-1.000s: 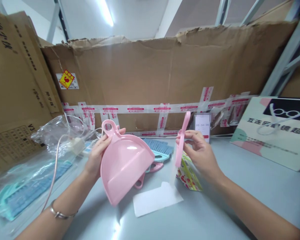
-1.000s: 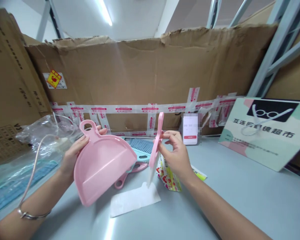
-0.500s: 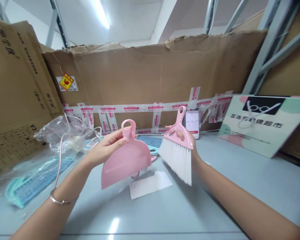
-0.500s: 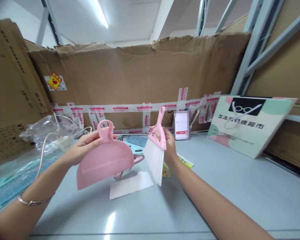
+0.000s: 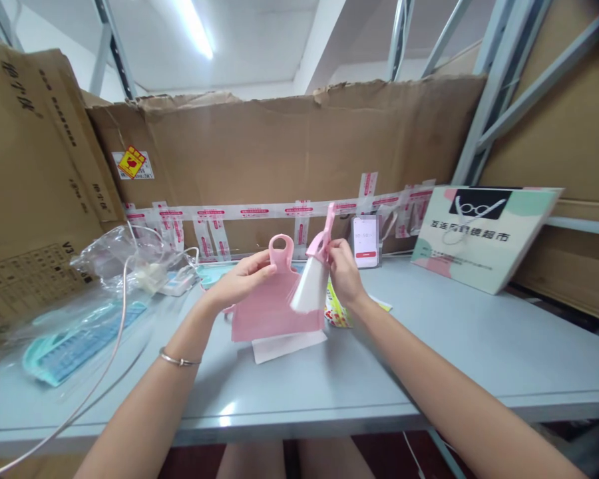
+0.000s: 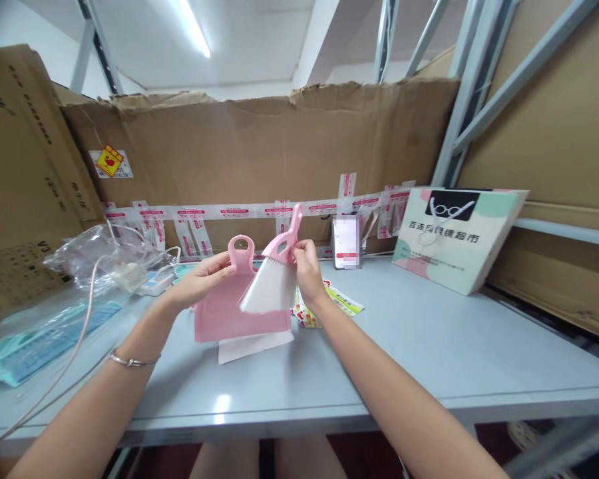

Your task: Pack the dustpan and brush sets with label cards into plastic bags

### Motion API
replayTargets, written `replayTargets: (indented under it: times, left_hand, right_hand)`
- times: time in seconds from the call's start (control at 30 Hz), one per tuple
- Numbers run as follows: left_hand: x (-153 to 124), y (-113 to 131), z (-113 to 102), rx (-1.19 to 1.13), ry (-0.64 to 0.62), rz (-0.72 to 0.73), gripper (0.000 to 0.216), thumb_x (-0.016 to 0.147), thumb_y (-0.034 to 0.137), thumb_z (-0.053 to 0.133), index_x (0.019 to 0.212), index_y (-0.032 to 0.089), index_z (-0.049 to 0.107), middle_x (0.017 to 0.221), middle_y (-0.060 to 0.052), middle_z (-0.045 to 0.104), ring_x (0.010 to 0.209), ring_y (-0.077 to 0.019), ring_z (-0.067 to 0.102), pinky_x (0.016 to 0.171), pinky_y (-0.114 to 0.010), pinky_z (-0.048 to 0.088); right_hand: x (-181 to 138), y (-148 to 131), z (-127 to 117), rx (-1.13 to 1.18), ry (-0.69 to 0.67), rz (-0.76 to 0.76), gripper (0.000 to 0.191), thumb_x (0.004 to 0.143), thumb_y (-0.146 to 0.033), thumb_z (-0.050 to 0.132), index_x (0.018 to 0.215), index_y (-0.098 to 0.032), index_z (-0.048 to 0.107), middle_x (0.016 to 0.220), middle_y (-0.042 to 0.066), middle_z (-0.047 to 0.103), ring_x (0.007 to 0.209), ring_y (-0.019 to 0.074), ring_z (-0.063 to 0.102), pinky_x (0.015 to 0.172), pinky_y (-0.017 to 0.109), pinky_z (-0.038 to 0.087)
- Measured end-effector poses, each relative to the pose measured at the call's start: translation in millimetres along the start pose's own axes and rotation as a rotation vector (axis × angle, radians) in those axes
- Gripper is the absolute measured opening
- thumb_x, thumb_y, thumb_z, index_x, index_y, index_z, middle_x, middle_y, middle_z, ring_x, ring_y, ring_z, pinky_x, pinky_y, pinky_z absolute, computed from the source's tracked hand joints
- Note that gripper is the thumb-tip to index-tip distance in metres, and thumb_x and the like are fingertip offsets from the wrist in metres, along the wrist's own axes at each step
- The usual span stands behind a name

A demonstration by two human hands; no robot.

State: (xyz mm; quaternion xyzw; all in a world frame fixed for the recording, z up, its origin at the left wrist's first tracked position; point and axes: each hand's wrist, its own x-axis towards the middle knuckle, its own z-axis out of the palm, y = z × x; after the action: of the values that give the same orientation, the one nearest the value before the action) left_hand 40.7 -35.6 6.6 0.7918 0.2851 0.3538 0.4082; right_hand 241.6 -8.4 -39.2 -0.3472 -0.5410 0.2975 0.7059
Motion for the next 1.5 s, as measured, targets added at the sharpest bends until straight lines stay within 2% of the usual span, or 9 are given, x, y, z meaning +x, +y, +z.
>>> replayTargets:
  times: [0.23,0.47,0.57,0.73,0.87,1.03,1.2,1.3,1.5]
  left_hand:
    - [-6.4,-12.2,2.4,0.24,0.214,0.041,0.034,0.083,0.038,0.044,0.108,0.02,0.058,0.083,-0.002,0.064,0.076,-0.0191,0.057,0.066,-0.026,0.042]
    - [-7.2,-14.4,0.8,0.285,0.252,0.1,0.026,0.079,0.03,0.048,0.099,0.016,0.059,0.075,0.0,0.059,0.068,-0.0149,0.052,0.062,-0.023,0.038]
    - [-7.8,-16.6,-0.6,0.287,0.269,0.105,0.027,0.077,0.03,0.051,0.098,0.016,0.06,0.078,-0.001,0.06,0.071,-0.0153,0.052,0.063,-0.023,0.038]
    - [-8.5,-17.8,-1.3,0.269,0.298,0.085,0.032,0.08,0.037,0.047,0.1,0.015,0.06,0.071,0.0,0.059,0.065,-0.0135,0.05,0.058,-0.022,0.037]
    - [-7.3,-20.0,-1.0,0.167,0.246,0.07,0.038,0.078,0.038,0.05,0.107,0.015,0.058,0.078,-0.003,0.064,0.072,-0.0166,0.056,0.061,-0.023,0.041]
    - [-5.0,-28.0,-1.7,0.024,0.207,0.036,0.045,0.073,0.037,0.058,0.111,0.015,0.057,0.092,-0.007,0.067,0.083,-0.0205,0.06,0.068,-0.026,0.045]
    - [-5.1,-26.5,-3.3,-0.032,0.2,-0.043,0.042,0.076,0.04,0.055,0.112,0.016,0.058,0.092,-0.007,0.067,0.08,-0.0194,0.06,0.066,-0.026,0.046]
    - [-5.0,-22.3,-2.8,-0.041,0.206,-0.064,0.038,0.079,0.04,0.052,0.11,0.018,0.059,0.095,-0.005,0.066,0.081,-0.0173,0.059,0.067,-0.024,0.045]
    - [-3.4,-21.1,9.4,0.061,0.229,-0.025,0.034,0.084,0.041,0.042,0.096,0.016,0.061,0.084,-0.002,0.061,0.073,-0.0138,0.053,0.064,-0.022,0.041]
  right_hand:
    - [-22.7,-10.8,11.2,0.0,-0.109,-0.125,0.02,0.079,-0.036,0.052,0.08,-0.024,0.035,0.076,-0.004,0.038,0.067,0.011,0.042,0.065,0.025,0.036]
    - [-33.0,-35.0,17.4,0.063,-0.199,-0.283,0.029,0.075,-0.032,0.059,0.096,-0.026,0.041,0.072,-0.005,0.041,0.065,0.0111,0.042,0.062,0.025,0.037]
    - [-25.9,-50.9,11.6,0.108,-0.332,-0.21,0.022,0.072,-0.039,0.061,0.084,-0.024,0.051,0.068,-0.004,0.043,0.06,0.0107,0.041,0.057,0.026,0.036]
    - [-12.5,-59.4,0.8,0.172,-0.446,0.027,0.03,0.069,-0.054,0.055,0.076,-0.026,0.05,0.062,-0.004,0.042,0.049,0.0093,0.034,0.047,0.025,0.032]
    - [-16.2,-47.8,12.4,0.011,-0.566,0.122,0.028,0.065,-0.046,0.062,0.072,-0.02,0.053,0.061,-0.003,0.048,0.053,0.01,0.042,0.051,0.026,0.036]
    - [-24.2,-43.1,26.7,-0.345,-0.421,-0.089,0.011,0.076,-0.029,0.052,0.077,-0.019,0.056,0.067,-0.002,0.055,0.061,0.0113,0.048,0.058,0.026,0.037]
    - [-17.0,-46.8,22.3,-0.6,-0.527,-0.198,0.006,0.075,-0.021,0.053,0.075,-0.02,0.06,0.071,-0.001,0.06,0.066,0.0134,0.052,0.059,0.026,0.037]
    - [-18.5,-39.7,21.3,-0.592,-0.429,-0.25,0.004,0.074,-0.019,0.056,0.07,-0.019,0.057,0.071,0.0,0.057,0.067,0.0132,0.052,0.062,0.026,0.038]
    - [-38.9,-17.1,25.0,-0.427,-0.19,-0.132,0.008,0.076,-0.026,0.056,0.071,-0.019,0.054,0.075,-0.001,0.049,0.067,0.0128,0.048,0.063,0.026,0.039]
